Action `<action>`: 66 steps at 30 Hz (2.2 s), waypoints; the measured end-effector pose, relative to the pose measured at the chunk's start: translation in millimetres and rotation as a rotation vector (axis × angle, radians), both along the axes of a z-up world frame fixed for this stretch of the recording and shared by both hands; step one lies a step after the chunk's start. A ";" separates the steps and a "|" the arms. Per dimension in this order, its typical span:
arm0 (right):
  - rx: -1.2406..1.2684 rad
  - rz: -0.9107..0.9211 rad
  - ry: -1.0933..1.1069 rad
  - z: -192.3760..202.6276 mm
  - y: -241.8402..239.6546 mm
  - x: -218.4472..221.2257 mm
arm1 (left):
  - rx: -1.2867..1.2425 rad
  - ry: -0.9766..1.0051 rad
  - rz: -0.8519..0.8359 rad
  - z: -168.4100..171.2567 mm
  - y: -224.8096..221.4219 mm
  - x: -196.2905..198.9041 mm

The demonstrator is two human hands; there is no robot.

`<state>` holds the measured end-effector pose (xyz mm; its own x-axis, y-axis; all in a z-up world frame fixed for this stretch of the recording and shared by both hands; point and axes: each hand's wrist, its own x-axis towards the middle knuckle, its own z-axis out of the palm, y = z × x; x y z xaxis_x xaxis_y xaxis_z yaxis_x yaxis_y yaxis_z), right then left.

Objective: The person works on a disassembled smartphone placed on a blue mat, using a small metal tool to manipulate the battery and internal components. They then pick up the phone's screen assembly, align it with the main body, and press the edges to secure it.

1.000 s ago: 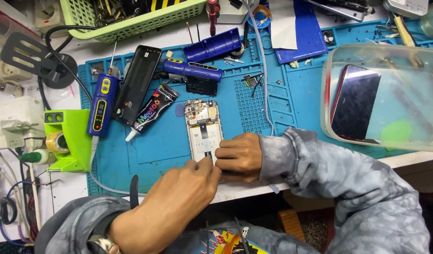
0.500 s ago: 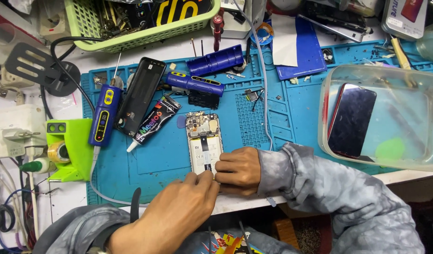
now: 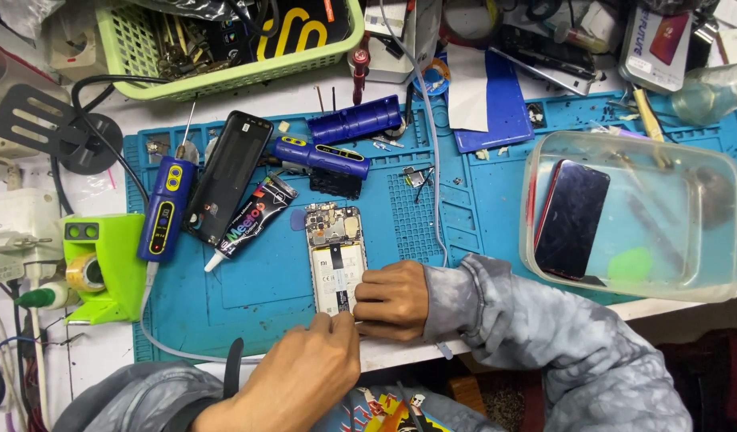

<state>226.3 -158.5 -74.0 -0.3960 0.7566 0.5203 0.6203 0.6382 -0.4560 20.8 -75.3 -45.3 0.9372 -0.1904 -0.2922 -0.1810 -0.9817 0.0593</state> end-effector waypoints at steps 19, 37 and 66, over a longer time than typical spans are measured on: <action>-0.104 0.011 0.054 6.1 4.8 0.9 | 0.001 -0.107 0.112 -23.7 -22.7 -6.9; -0.087 -0.026 0.108 14.0 3.5 -1.9 | -0.067 -0.182 0.113 -32.6 -24.9 -2.7; -0.176 -0.052 0.121 13.7 1.2 -8.7 | 0.005 0.027 0.010 -2.3 -2.8 5.7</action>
<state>217.6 -157.3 -60.3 -0.2965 0.8580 0.4193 0.5846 0.5103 -0.6307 26.5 -78.1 -47.6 0.9310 -0.1791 -0.3181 -0.1693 -0.9838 0.0587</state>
